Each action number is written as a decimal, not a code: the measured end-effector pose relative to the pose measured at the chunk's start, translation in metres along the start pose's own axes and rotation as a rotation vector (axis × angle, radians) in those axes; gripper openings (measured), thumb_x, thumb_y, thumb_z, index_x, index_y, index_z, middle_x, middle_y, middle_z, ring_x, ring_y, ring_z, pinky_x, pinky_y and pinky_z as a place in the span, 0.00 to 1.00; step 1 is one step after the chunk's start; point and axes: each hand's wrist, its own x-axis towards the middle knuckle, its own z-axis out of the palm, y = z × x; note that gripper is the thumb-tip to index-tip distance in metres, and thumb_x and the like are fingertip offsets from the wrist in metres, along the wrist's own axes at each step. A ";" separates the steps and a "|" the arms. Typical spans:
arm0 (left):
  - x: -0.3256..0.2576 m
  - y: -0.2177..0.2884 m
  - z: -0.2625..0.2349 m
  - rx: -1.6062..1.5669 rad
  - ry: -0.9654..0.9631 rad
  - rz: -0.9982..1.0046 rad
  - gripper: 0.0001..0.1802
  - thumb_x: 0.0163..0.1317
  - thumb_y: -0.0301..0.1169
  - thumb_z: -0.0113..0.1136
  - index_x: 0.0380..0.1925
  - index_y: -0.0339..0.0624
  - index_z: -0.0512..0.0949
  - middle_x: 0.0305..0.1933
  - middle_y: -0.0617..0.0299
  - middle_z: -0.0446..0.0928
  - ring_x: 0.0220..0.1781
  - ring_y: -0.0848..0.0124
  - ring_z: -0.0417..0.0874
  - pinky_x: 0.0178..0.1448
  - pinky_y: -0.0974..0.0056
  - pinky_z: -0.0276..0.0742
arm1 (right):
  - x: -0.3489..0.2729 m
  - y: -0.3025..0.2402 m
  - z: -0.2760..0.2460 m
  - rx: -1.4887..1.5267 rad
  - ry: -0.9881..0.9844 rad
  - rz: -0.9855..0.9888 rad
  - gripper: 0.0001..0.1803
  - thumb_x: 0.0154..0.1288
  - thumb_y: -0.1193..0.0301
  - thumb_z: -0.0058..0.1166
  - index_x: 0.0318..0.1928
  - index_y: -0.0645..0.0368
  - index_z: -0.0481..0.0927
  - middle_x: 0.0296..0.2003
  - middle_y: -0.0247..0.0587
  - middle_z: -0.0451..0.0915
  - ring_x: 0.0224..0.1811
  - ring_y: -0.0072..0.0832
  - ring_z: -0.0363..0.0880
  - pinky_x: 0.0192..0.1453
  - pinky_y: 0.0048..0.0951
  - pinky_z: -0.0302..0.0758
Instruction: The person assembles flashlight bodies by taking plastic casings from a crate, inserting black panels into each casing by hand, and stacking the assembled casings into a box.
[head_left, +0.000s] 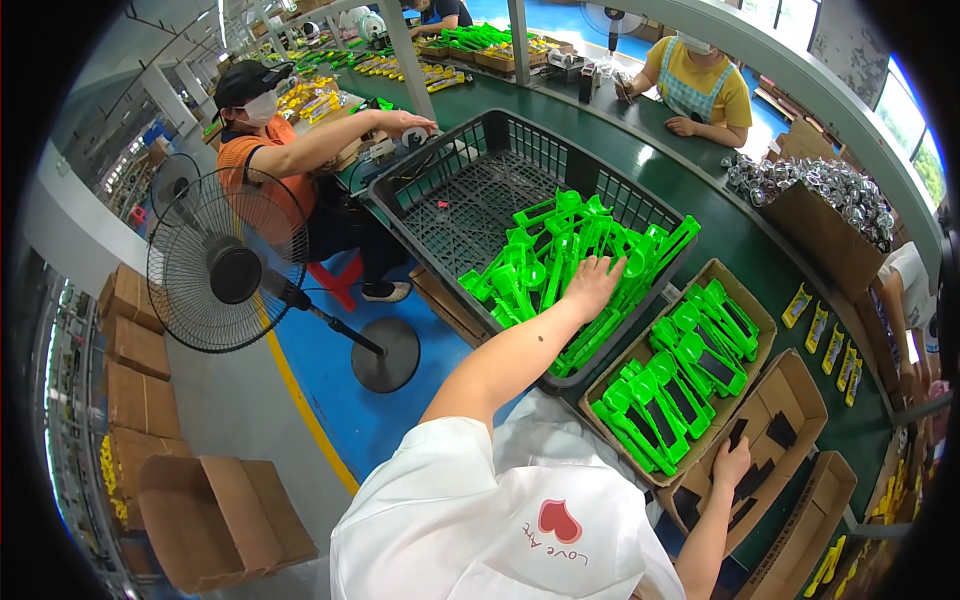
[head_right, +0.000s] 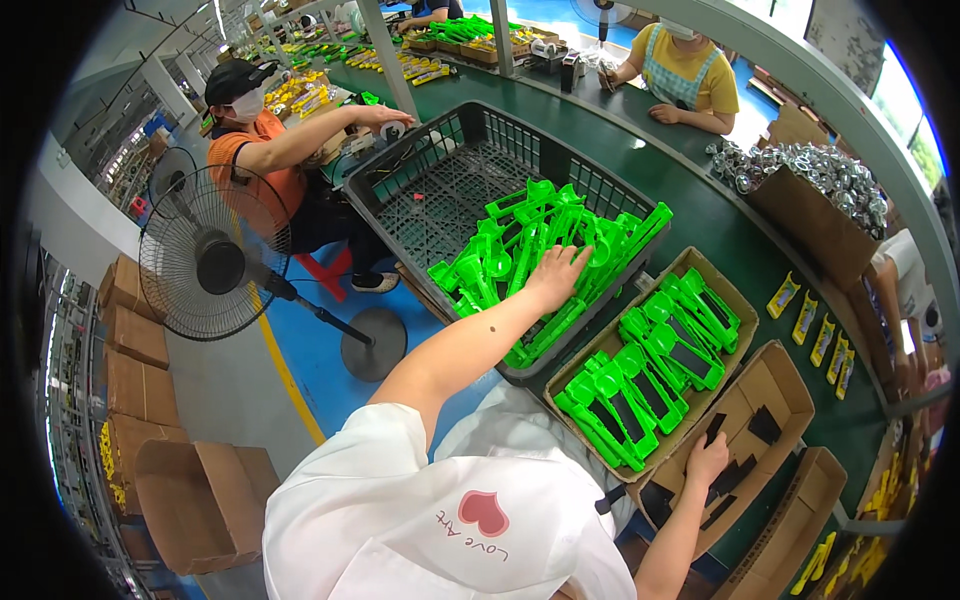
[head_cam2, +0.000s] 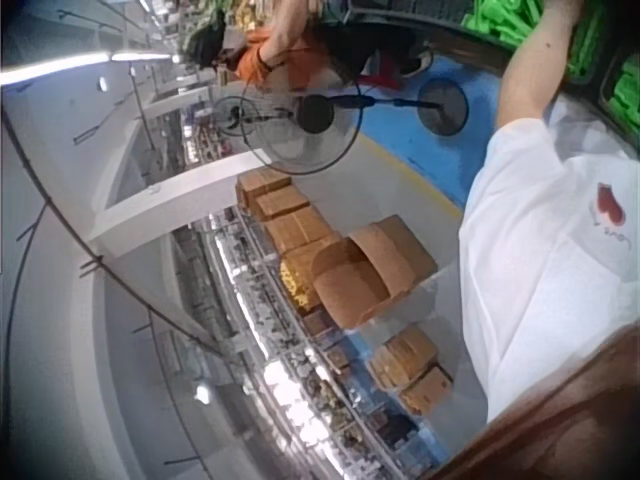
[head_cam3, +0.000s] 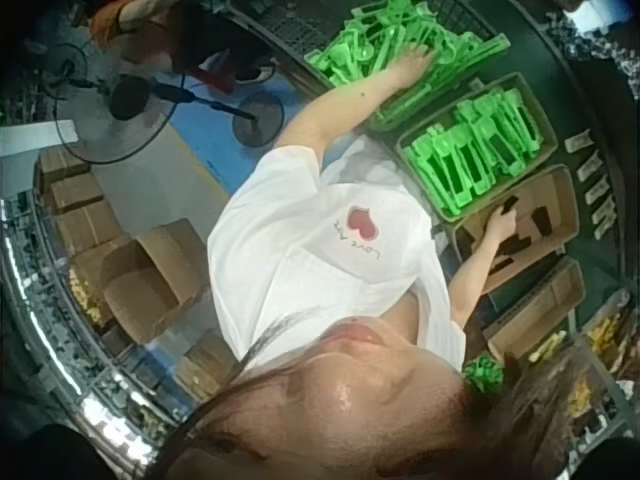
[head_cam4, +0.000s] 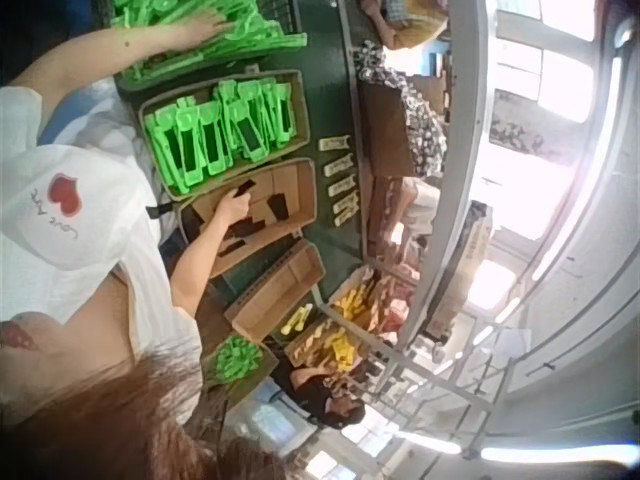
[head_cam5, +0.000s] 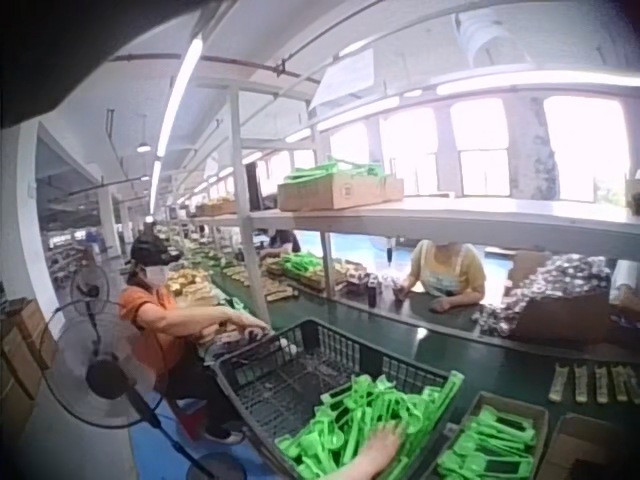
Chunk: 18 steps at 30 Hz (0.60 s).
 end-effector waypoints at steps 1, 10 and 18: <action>0.000 -0.001 -0.002 -0.029 -0.003 0.035 0.35 0.39 0.32 0.64 0.51 0.40 0.64 0.48 0.52 0.66 0.52 0.57 0.65 0.56 0.57 0.62 | -0.001 -0.002 -0.001 -0.015 -0.017 0.026 0.13 0.52 0.68 0.51 0.34 0.66 0.68 0.28 0.57 0.73 0.35 0.51 0.71 0.38 0.45 0.67; 0.003 -0.010 0.013 -0.376 -0.065 0.012 0.13 0.46 0.31 0.57 0.33 0.40 0.70 0.31 0.52 0.72 0.37 0.56 0.74 0.40 0.57 0.72 | -0.004 0.011 0.009 0.014 0.092 -0.030 0.16 0.54 0.67 0.50 0.40 0.65 0.71 0.29 0.58 0.74 0.34 0.52 0.71 0.37 0.45 0.67; 0.013 0.012 -0.040 -0.433 0.331 0.321 0.09 0.45 0.28 0.58 0.26 0.40 0.70 0.53 0.53 0.65 0.53 0.53 0.66 0.54 0.57 0.65 | 0.003 -0.020 -0.020 0.504 0.329 -0.061 0.08 0.66 0.67 0.39 0.38 0.60 0.66 0.23 0.43 0.76 0.17 0.32 0.73 0.19 0.31 0.66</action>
